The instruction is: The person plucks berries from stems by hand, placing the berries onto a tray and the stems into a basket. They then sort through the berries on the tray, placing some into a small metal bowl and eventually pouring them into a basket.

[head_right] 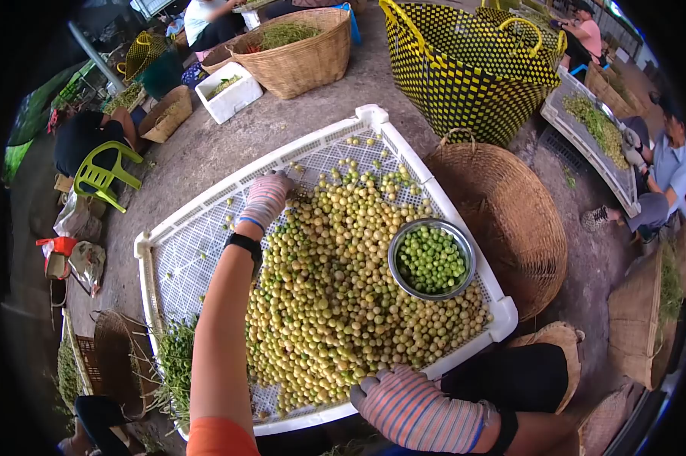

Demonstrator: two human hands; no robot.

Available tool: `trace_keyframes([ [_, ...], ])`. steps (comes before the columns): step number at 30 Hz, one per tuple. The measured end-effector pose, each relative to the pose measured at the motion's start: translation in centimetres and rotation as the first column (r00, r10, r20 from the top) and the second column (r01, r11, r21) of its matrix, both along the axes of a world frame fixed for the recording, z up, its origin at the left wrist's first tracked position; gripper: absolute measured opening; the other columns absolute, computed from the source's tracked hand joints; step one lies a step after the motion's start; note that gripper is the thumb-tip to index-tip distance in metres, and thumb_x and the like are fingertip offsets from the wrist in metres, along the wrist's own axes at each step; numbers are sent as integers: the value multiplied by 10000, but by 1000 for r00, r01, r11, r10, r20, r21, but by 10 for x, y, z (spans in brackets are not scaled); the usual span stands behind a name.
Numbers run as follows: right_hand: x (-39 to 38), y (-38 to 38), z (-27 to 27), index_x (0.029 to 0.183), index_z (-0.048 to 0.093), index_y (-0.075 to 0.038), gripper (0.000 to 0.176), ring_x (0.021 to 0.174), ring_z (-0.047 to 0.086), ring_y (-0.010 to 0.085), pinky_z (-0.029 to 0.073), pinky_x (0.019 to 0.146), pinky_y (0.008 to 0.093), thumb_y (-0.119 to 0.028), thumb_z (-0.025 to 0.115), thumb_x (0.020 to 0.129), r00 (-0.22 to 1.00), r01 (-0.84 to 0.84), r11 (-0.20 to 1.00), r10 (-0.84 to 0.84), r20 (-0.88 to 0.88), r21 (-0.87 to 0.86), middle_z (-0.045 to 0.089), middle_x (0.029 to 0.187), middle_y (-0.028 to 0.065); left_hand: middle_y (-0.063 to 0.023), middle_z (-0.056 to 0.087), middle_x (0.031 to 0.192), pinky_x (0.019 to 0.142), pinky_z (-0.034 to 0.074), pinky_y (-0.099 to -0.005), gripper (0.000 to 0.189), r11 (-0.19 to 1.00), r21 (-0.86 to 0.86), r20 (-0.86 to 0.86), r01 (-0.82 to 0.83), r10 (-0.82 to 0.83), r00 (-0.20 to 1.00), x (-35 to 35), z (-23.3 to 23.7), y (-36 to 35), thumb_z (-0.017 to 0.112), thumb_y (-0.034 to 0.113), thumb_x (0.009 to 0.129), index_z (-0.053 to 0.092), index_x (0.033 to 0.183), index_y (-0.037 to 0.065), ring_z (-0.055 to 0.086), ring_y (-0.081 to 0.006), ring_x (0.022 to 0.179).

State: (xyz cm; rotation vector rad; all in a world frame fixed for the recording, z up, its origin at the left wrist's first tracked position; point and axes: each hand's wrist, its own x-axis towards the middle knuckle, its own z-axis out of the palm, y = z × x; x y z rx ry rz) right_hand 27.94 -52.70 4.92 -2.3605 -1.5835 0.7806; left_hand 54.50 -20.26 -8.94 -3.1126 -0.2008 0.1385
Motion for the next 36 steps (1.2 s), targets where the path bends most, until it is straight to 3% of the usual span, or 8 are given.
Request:
trace_keyframes([
  [4,-12,4,4,1106,554,17,352,764,605,254,489,648,394,-199,482,838,996,-39,999,37,81,29,614,857,120,-201,641,967,804,463,-463,223,893,-422,213,153,-67,975,-15,-1,13,527,235,886,611,1048,107,607,-378,937],
  [15,-11,6,-19,820,596,-9,149,730,622,273,500,638,399,-147,582,765,997,-23,999,26,-71,37,609,773,142,-149,670,1007,854,486,-388,397,900,-436,2,10,-10,1000,-8,6,-122,666,401,758,681,1043,124,628,-300,973],
  [17,-10,3,-21,820,599,-12,143,738,624,274,499,641,405,-141,584,761,1000,-4,1000,4,13,17,610,774,135,-138,692,915,792,496,-338,352,817,-575,-17,-43,40,999,-10,4,-112,659,338,788,681,1043,96,665,-267,864],
  [20,-11,2,-19,826,605,-22,144,752,627,277,499,649,394,-147,579,759,997,29,998,-32,69,50,614,782,126,-137,689,954,772,479,-298,367,342,-940,41,-2,119,992,-26,6,-93,710,209,813,633,1065,-46,620,-187,809],
  [24,-3,9,-9,856,609,-57,127,725,649,279,521,610,412,-155,559,795,975,150,987,-157,158,54,623,801,118,53,482,573,430,305,-251,292,197,-977,-61,-76,83,995,-90,62,-84,731,254,814,661,977,22,376,-64,456],
  [27,22,7,-12,1137,571,-35,328,835,628,312,520,736,390,-121,579,821,783,401,612,-615,92,682,611,1030,160,44,490,572,451,320,-245,304,307,-951,-37,-31,-12,999,-157,105,-92,685,289,850,656,993,22,379,-59,468],
  [30,51,8,-8,1302,466,-37,514,1041,587,327,471,900,346,-49,595,805,733,476,466,-678,-43,746,561,1197,197,-146,674,971,781,482,-319,382,488,-864,54,126,-159,986,-207,103,-93,664,240,861,599,1090,-58,609,-193,907],
  [36,44,49,-35,1144,606,-33,342,811,656,208,524,713,327,-198,643,846,773,598,695,-369,-517,399,666,974,150,-146,672,1009,758,494,-339,352,769,-609,40,196,-217,975,-292,118,-99,626,182,883,573,1138,-56,638,-204,885],
])
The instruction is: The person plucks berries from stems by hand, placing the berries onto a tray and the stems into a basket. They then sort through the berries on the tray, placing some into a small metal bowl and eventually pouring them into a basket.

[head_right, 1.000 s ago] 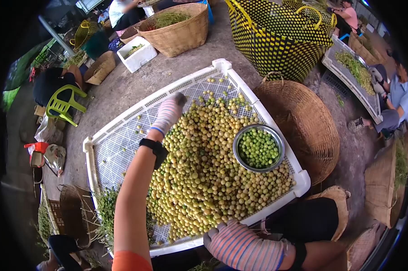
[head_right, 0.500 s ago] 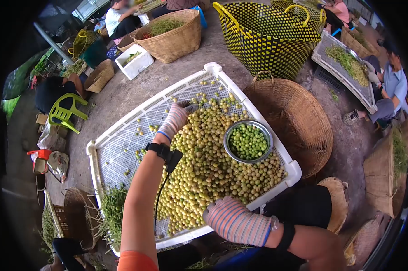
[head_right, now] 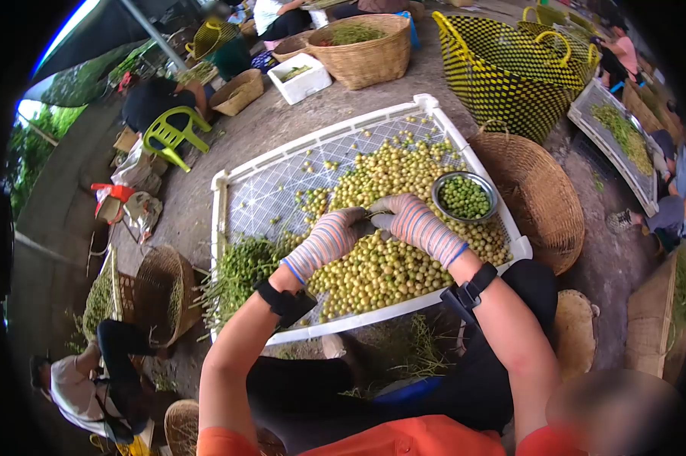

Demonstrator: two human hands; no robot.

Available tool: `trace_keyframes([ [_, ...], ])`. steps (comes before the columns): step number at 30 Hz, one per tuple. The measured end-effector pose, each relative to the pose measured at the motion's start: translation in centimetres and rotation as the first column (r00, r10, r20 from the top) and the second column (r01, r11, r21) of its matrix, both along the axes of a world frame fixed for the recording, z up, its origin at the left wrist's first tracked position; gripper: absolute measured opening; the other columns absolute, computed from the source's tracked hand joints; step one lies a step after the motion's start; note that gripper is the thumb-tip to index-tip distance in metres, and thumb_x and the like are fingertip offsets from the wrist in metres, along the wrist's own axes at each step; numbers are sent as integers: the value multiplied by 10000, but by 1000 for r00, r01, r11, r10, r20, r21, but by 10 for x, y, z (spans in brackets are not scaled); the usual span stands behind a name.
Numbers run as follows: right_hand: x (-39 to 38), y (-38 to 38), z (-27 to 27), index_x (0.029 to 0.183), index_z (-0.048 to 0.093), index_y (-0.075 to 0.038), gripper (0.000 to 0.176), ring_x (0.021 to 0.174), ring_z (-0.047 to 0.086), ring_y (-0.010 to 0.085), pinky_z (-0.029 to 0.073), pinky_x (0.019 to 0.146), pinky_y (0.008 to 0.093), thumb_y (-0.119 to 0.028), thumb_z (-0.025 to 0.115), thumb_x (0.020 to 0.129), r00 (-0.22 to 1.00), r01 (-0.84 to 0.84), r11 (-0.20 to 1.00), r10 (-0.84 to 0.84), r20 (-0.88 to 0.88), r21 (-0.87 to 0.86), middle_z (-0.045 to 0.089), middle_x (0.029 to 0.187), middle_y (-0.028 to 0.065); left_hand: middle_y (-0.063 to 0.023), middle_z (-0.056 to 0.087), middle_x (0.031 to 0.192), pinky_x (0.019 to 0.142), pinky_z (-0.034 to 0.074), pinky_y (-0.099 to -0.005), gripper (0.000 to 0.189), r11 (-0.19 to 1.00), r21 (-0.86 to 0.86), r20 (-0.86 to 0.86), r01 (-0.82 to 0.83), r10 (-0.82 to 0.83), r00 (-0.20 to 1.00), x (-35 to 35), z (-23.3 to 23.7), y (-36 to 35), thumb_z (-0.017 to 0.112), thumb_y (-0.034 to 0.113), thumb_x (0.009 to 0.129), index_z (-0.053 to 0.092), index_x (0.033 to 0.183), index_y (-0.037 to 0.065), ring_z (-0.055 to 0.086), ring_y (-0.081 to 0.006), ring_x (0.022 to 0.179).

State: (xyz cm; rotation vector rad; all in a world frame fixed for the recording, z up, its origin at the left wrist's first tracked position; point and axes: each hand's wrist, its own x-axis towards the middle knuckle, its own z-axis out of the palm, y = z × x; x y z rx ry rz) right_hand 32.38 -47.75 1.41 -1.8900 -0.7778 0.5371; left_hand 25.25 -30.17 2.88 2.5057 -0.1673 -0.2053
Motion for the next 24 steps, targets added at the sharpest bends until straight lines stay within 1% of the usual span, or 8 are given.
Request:
trace_keyframes([
  [3,-6,14,2,980,682,-32,317,565,629,131,506,512,279,-301,691,813,980,28,974,-72,-188,-226,674,747,84,-112,674,959,671,490,-317,379,919,-363,71,-151,189,979,-22,-51,23,636,221,878,572,1123,-61,622,-187,753],
  [5,-2,17,-5,974,684,-35,370,594,634,163,519,563,314,-352,709,784,964,195,914,-246,-103,-357,679,743,95,-17,600,774,480,381,-245,385,679,-568,-247,-465,398,883,-42,-18,19,660,273,869,575,1090,-30,442,-84,534],
  [9,-11,23,-17,1267,521,-51,644,987,628,294,488,860,362,-334,743,732,888,6,980,87,452,-201,657,1060,172,-77,633,884,554,428,-273,422,459,-666,-347,-589,508,788,-54,-14,25,667,230,867,554,1159,-53,519,-128,678],
  [13,-39,42,-8,1273,514,-49,649,1055,603,272,468,906,352,-312,748,727,949,-306,929,315,12,-210,620,1165,159,-51,625,856,650,445,-275,278,474,-691,-295,-546,504,812,-58,-13,18,628,160,890,577,1075,-41,531,-111,735],
  [19,-53,53,14,962,672,-44,316,593,654,195,526,622,334,-313,531,876,981,-173,875,109,-163,-453,682,684,64,-107,631,995,788,434,-282,389,217,-783,-320,-583,663,676,-68,-38,5,606,162,901,507,1186,-83,532,-153,867],
  [20,-46,56,16,964,672,-40,332,651,666,225,526,672,352,-326,527,875,987,-162,818,139,-84,-553,688,726,89,5,510,637,432,371,-265,243,249,-799,-244,-548,697,674,-72,-49,7,629,225,891,595,1021,23,421,-98,495],
  [22,-29,59,10,1036,654,-31,398,871,663,292,501,826,389,-371,534,866,844,-6,604,431,321,-797,683,931,173,-16,543,641,467,401,-301,237,414,-733,-189,-539,637,747,-91,-42,2,608,233,899,594,1008,23,467,-137,500],
  [24,-1,64,-12,1079,638,-35,416,933,644,299,493,844,389,-377,560,855,808,14,747,382,448,-664,663,997,190,-78,599,700,552,456,-349,233,785,-478,-87,-393,402,911,-119,-42,-8,611,224,880,600,1038,54,564,-220,577],
])
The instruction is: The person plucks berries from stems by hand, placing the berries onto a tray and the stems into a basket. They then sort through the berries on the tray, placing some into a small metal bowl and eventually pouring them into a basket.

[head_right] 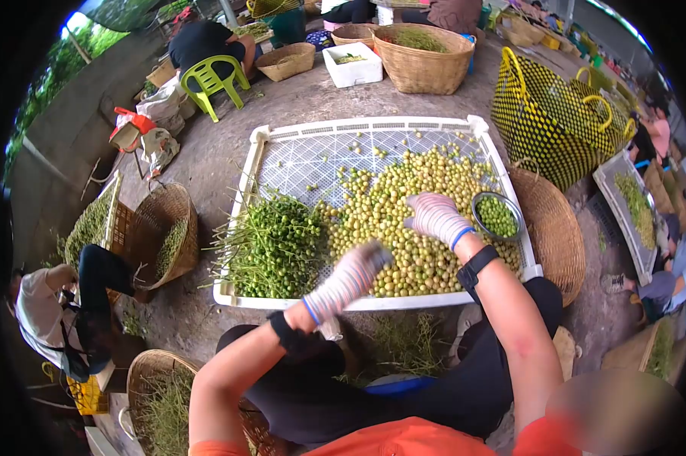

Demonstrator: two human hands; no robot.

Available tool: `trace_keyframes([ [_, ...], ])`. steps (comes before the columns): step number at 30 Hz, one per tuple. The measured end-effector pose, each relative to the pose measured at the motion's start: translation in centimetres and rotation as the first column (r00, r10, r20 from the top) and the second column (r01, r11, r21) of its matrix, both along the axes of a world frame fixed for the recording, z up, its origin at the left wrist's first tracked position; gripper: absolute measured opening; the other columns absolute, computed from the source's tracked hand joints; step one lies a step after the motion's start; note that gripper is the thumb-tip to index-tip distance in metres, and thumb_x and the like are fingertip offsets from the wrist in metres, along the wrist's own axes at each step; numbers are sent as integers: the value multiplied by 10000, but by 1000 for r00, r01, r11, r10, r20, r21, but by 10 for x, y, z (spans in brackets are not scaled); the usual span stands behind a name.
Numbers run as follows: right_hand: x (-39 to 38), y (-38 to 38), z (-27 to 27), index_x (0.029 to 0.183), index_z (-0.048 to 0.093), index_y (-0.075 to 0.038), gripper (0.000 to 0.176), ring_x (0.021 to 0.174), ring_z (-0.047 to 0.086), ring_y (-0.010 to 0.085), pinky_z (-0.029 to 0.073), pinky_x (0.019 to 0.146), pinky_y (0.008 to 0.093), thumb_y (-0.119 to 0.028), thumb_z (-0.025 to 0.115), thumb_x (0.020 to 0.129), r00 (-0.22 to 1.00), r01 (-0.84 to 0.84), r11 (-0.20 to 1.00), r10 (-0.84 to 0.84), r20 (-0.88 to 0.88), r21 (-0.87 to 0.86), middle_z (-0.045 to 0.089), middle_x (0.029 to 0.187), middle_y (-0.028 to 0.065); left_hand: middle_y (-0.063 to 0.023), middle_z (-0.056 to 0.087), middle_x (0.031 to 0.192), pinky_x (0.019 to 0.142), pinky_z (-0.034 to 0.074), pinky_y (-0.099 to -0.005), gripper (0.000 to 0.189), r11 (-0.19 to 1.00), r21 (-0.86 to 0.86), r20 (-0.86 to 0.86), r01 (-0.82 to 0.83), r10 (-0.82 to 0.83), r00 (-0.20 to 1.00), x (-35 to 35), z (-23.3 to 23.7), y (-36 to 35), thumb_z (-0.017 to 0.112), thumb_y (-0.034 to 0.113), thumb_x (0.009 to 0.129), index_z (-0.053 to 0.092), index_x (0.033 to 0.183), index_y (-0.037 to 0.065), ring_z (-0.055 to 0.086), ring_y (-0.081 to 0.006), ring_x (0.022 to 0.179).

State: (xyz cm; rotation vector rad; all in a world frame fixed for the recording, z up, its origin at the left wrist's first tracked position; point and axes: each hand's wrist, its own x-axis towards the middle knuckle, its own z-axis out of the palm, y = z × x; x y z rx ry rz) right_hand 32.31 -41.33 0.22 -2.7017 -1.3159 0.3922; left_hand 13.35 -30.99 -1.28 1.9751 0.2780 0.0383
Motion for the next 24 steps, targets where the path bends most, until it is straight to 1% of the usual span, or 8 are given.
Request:
trace_keyframes([
  [5,45,98,-20,1186,591,-59,379,937,636,211,485,840,327,-196,655,839,936,211,742,34,-350,637,664,1063,148,-153,610,1039,824,495,-432,530,601,573,-251,558,-520,817,-68,23,-43,658,232,761,509,1258,125,601,-343,997],
  [9,64,182,-77,1176,593,-54,328,925,621,187,481,831,316,-123,635,858,903,194,693,151,-403,695,666,1037,124,-142,606,1069,815,491,-439,548,544,266,-510,796,-621,595,-64,29,-29,678,248,756,514,1262,116,597,-358,1000],
  [12,-7,197,-26,1246,545,-67,443,939,615,186,479,839,316,-182,671,837,870,116,769,227,-438,629,663,1045,128,-165,631,938,781,485,-429,312,771,200,-420,605,-490,764,-65,47,4,665,240,783,635,1041,68,610,-344,944],
  [14,-18,211,-51,1335,454,-75,619,937,618,201,501,788,314,-296,703,813,882,-127,656,417,-218,744,660,1027,133,-145,625,890,785,478,-389,276,999,24,56,25,-26,998,-82,34,23,711,167,761,619,995,52,604,-311,891],
  [19,-7,242,-83,1407,288,-38,644,1035,591,221,538,643,277,-304,591,905,801,-72,986,148,-580,152,594,1108,186,-195,307,1433,1097,232,-356,864,406,-583,46,-704,881,470,-125,13,69,761,122,748,239,1424,-15,285,-272,1324],
  [22,-31,264,-99,1418,224,9,797,1194,482,333,526,860,380,-514,520,894,-144,670,724,341,-929,162,347,1395,255,-236,274,1445,1105,214,-366,948,311,-399,110,-862,950,292,-148,-9,109,801,192,710,219,1418,-50,265,-295,1341],
  [23,-36,270,-94,1418,224,9,797,1194,482,333,526,860,380,-514,520,894,-149,667,726,348,-926,165,347,1395,255,-258,267,1442,1108,210,-371,998,349,-205,145,-914,935,325,-153,-21,121,824,231,676,218,1411,-65,263,-309,1343],
  [24,-37,275,-89,1427,190,17,965,1265,391,348,432,961,416,-618,558,801,396,262,853,332,-856,452,295,1429,257,-280,260,1439,1110,206,-377,1049,371,-2,168,-929,915,365,-158,-32,129,848,270,643,217,1404,-81,260,-323,1345],
])
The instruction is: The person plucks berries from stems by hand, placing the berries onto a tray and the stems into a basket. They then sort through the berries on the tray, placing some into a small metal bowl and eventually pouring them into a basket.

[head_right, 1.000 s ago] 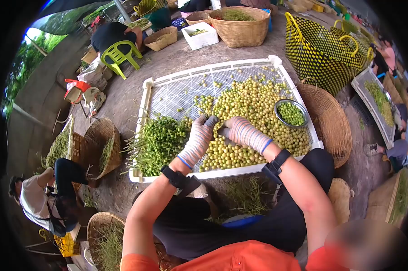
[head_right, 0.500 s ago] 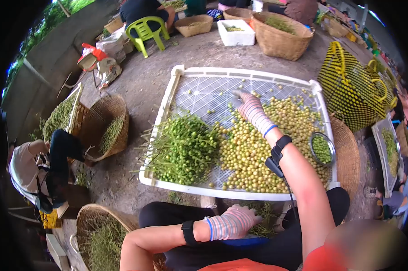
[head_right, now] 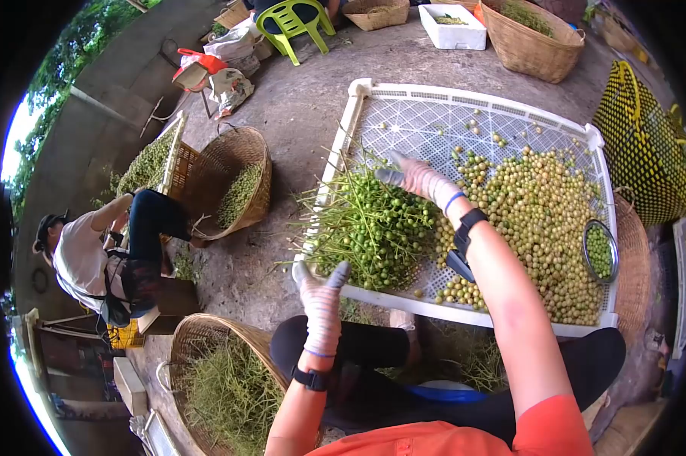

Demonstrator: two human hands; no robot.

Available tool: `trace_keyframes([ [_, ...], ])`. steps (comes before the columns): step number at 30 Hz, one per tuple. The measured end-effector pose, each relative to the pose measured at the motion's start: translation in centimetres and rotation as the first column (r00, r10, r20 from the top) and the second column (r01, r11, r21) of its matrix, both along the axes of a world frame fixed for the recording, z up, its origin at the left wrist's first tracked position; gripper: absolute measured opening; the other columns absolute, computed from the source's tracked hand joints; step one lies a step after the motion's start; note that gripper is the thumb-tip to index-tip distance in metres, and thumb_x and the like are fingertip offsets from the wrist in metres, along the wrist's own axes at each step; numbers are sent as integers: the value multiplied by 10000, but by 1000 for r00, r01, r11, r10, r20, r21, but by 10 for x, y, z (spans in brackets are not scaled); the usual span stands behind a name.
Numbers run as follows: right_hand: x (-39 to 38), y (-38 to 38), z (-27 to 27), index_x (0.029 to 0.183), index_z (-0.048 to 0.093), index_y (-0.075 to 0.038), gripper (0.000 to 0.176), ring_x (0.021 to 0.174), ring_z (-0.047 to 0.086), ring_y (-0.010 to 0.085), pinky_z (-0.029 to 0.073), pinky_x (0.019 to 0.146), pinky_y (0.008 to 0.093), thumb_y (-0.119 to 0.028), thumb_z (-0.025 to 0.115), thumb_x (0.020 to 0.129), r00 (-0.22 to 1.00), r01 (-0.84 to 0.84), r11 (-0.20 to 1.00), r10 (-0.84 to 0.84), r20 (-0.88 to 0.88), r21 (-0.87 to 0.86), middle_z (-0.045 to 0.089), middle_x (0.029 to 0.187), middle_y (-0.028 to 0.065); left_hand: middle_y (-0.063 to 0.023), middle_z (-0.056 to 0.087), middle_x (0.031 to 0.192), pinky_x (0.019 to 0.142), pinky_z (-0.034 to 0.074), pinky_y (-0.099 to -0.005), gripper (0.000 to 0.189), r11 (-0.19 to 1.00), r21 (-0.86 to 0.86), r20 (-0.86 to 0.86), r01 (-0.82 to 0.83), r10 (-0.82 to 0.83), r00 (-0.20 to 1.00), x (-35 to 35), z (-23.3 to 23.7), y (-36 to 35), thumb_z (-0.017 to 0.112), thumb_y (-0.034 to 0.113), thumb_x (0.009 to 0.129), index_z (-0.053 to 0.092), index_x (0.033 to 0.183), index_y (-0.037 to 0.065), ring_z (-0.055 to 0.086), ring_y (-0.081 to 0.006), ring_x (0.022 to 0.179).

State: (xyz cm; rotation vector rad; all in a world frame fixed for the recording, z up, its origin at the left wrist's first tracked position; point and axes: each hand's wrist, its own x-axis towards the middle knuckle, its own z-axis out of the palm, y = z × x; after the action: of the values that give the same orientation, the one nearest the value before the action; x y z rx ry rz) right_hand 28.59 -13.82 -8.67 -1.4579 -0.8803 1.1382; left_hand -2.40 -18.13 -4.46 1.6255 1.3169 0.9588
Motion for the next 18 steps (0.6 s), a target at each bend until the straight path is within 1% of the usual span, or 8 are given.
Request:
trace_keyframes([
  [1,-2,7,9,1435,157,26,1132,1335,301,363,337,1062,453,-722,596,708,754,-190,975,218,620,-112,242,1464,259,-330,279,1410,1117,193,-386,1104,996,80,-190,35,-19,982,4,-2,0,838,411,617,237,1379,-116,252,-366,1351],
  [2,-14,17,14,1450,100,15,1372,1394,164,344,159,1134,453,-834,628,510,843,-212,973,231,486,-94,165,1491,253,-334,297,1400,1121,176,-400,1124,997,57,-385,58,-32,922,7,-2,-2,802,499,614,250,1371,-121,247,-378,1353],
  [4,-36,31,31,1462,85,-29,1356,1399,141,340,181,1133,443,-836,618,512,734,-251,960,271,623,-123,133,1504,239,-332,339,1382,1128,125,-449,1187,997,-18,-628,69,-65,775,20,4,-11,687,696,607,277,1359,-125,241,-385,1362],
  [8,-73,46,57,1461,70,-29,1330,1390,183,336,211,1129,425,-752,697,536,586,-264,925,378,717,-273,155,1506,216,-310,310,1412,1129,131,-445,1212,981,-195,-582,-22,-97,807,41,4,5,695,706,595,258,1374,-113,241,-367,1367],
  [13,-80,57,51,1446,148,-8,1232,1279,403,360,354,1048,422,-732,674,599,539,-275,831,549,638,-483,378,1402,239,-281,285,1429,1103,243,-372,1124,948,-265,-46,-174,168,985,56,-14,16,825,486,619,244,1365,-122,340,-348,1298],
  [15,-75,54,44,1434,178,12,1154,1126,540,366,418,956,426,-775,557,679,425,-296,819,573,700,-491,569,1191,258,-190,464,1254,961,397,-337,822,924,-350,290,-151,261,921,57,-28,27,793,221,722,322,1318,-93,455,-281,1047],
  [17,-63,71,25,1414,245,6,1098,972,602,359,444,878,438,-789,508,704,272,-598,614,760,590,-515,642,1022,227,-159,548,1130,847,456,-312,670,877,-481,653,-10,365,664,55,-31,40,725,138,776,363,1306,-57,513,-261,942],
  [18,-70,45,30,1392,298,2,1009,873,609,349,448,835,443,-763,467,756,331,-456,769,614,716,-449,651,931,209,-115,595,1060,795,491,-329,609,798,-602,559,-22,441,702,56,-22,40,745,154,768,431,1262,-15,561,-227,876],
])
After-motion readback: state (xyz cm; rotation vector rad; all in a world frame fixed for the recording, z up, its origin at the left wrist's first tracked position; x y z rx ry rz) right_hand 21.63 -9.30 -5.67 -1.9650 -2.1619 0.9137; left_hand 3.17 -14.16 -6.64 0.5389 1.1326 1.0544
